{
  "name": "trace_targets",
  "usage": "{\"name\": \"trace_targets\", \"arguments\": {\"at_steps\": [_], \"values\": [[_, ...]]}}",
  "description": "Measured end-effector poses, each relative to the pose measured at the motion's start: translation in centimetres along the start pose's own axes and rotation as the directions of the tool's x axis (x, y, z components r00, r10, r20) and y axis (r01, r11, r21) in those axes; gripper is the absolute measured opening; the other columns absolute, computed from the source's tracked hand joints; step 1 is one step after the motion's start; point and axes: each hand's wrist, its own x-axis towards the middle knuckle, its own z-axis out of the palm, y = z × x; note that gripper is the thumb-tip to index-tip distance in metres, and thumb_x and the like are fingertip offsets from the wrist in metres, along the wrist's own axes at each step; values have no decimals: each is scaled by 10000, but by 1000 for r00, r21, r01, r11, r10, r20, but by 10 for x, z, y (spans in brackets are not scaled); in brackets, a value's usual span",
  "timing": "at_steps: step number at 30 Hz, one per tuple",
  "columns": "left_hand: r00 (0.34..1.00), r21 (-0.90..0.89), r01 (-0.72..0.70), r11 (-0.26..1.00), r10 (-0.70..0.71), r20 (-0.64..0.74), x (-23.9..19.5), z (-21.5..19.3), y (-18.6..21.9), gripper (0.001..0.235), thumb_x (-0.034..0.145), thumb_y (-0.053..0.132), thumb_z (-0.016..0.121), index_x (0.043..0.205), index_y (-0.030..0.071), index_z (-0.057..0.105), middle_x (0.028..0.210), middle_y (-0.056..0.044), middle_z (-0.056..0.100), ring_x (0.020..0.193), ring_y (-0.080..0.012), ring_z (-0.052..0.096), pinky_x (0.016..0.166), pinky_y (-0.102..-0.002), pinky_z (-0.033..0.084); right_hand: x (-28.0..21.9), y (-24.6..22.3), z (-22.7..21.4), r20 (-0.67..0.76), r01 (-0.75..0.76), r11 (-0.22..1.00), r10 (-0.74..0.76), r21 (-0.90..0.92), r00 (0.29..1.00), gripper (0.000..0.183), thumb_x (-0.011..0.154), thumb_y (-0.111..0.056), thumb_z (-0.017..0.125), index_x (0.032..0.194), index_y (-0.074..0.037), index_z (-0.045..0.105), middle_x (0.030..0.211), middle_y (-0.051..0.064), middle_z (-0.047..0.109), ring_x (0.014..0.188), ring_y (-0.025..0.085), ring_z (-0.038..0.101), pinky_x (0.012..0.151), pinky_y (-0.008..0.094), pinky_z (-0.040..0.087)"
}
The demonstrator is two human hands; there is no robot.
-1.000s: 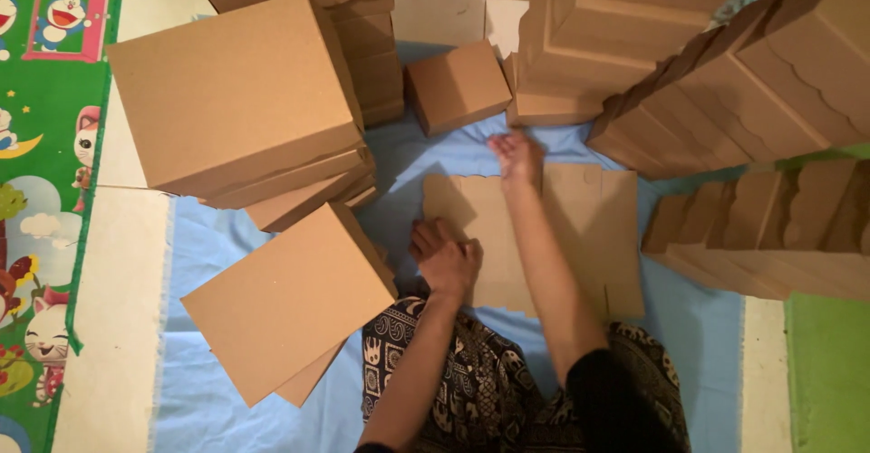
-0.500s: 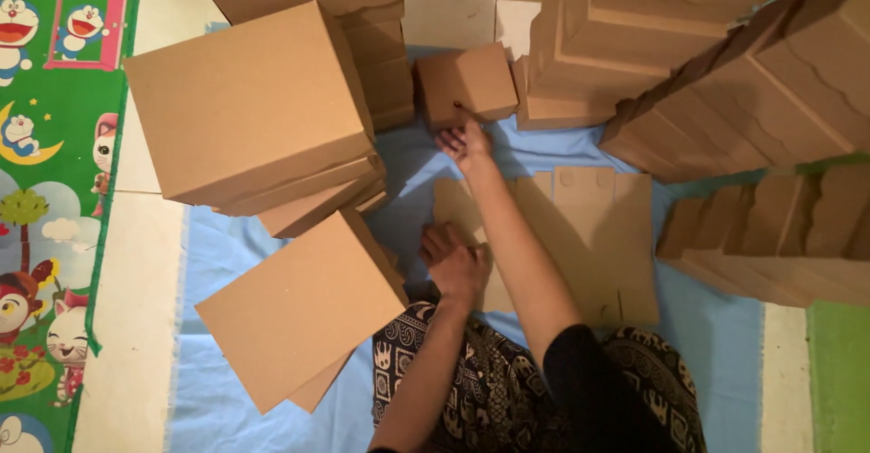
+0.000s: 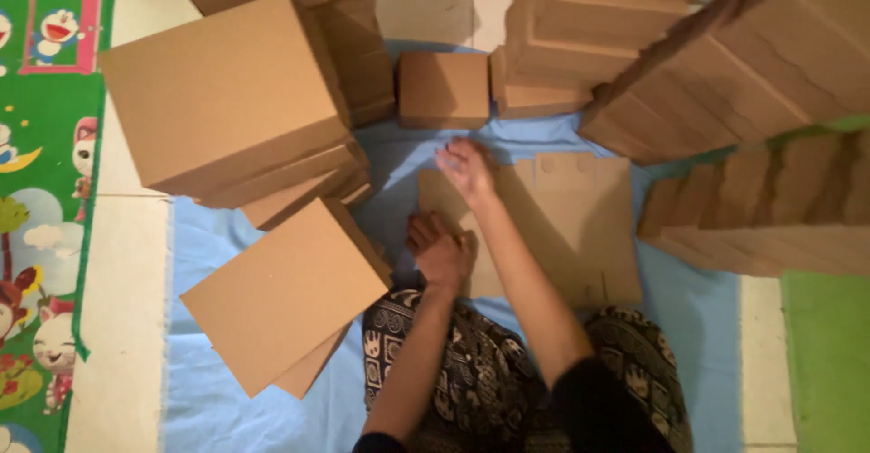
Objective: The person sits on the floor and assembles flat cardboard pieces into small boxes by hand. They fold the flaps, interlock the tabs, and then place the finished boxes into a stack.
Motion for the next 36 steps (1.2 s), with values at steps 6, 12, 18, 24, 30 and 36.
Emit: {"name": "trace_targets", "arguments": {"at_steps": [6,12,18,24,30,36], "values": [[995,-35,-39,999,36,-89,0,-8,-5,732,648,497,732,1184,59,492,1151,-230,488,1024,-378,518,872,-478,445,-121,-68,-120,153,384,562,-413,-732,898,281,875,-71,743,1152,-104,717,1064,138,689,933,249,726,726,342,649],[991,-137,-1,991,-17,-135,-5,19,-14,884,791,433,733,1414,-117,429,1317,-384,503,1213,-502,530,1002,-569,436,-186,-154,-219,102,-266,-381,-717,-885,689,384,862,-524,716,921,-154,631,895,120,694,866,384,748,723,494,620],[937,-339,-156,928,31,-348,-4,18,-31,756,715,164,815,1359,-77,500,1291,-299,564,1208,-467,533,1082,-553,390,-178,-141,-226,-354,-599,-344,-561,-723,749,603,866,-371,450,1356,-32,545,1289,270,513,1093,528,594,814,561,488],[939,-283,245,927,-153,308,-8,-9,-32,520,941,548,626,1225,113,611,1112,-171,702,1018,-389,729,869,-528,587,-184,-137,-223,-359,-629,-239,-650,-740,670,897,875,-512,577,1519,61,330,1436,300,412,1280,542,417,1030,555,310],[983,-210,183,960,-174,62,-9,5,-45,445,828,376,812,1128,93,644,1036,-157,684,1013,-348,714,883,-468,591,-204,-142,-185,-310,-541,-206,-634,-815,708,788,921,-477,518,1462,89,427,1439,350,404,1353,568,359,1075,620,236],[953,-90,154,984,-124,276,-7,-2,-42,470,915,386,741,1222,63,591,1120,-160,674,1089,-325,718,942,-449,582,-217,-136,-161,-293,-540,-312,-581,-782,759,724,926,-466,478,1449,34,492,1438,267,528,1355,480,431,1079,602,235]]}}
